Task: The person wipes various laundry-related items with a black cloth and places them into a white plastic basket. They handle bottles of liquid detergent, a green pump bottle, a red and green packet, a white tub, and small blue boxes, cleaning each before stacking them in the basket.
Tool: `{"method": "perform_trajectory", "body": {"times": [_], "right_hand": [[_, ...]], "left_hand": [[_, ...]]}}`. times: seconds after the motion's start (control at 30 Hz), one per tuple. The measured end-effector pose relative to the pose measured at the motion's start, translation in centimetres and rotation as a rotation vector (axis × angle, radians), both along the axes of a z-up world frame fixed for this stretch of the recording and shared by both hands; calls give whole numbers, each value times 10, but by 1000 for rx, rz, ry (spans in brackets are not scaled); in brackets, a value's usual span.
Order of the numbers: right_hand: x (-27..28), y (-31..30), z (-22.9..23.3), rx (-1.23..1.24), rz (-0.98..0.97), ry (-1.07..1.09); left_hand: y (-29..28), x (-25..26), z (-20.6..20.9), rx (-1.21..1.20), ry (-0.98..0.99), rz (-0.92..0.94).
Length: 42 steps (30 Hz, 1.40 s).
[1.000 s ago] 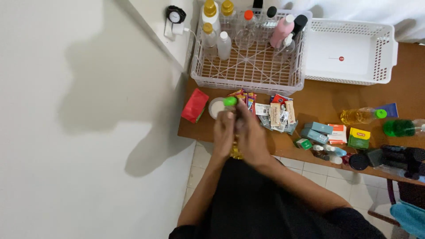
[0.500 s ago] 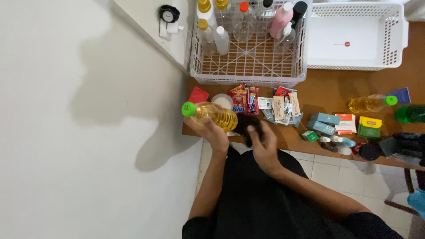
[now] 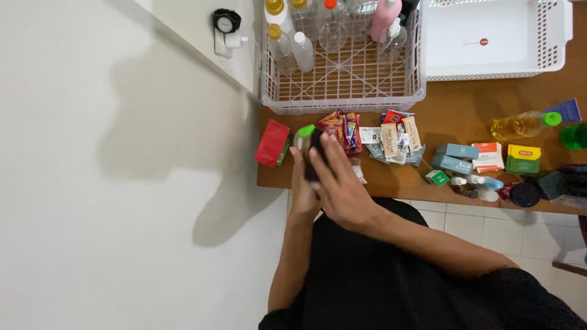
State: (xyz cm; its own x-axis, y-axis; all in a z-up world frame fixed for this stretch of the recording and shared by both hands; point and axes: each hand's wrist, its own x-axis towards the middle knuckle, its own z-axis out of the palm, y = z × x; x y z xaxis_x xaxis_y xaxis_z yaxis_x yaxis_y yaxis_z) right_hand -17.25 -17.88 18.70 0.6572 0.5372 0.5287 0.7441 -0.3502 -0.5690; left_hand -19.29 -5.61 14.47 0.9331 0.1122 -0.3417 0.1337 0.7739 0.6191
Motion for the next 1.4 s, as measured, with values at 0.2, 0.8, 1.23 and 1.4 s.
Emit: {"method": "perform_trajectory", "body": {"times": [0.2, 0.8, 1.23, 1.4], "right_hand": [[57, 4, 18, 245, 93, 1088], [31, -1, 10, 312, 7, 133], [18, 7, -17, 520, -59, 419], [-10, -6, -32, 223, 100, 181]], "left_hand": [[8, -35, -92, 2, 16, -339], [6, -9, -15, 454, 47, -218], [1, -8, -4, 895, -74, -105], [6, -4, 17, 584, -48, 236]]}}
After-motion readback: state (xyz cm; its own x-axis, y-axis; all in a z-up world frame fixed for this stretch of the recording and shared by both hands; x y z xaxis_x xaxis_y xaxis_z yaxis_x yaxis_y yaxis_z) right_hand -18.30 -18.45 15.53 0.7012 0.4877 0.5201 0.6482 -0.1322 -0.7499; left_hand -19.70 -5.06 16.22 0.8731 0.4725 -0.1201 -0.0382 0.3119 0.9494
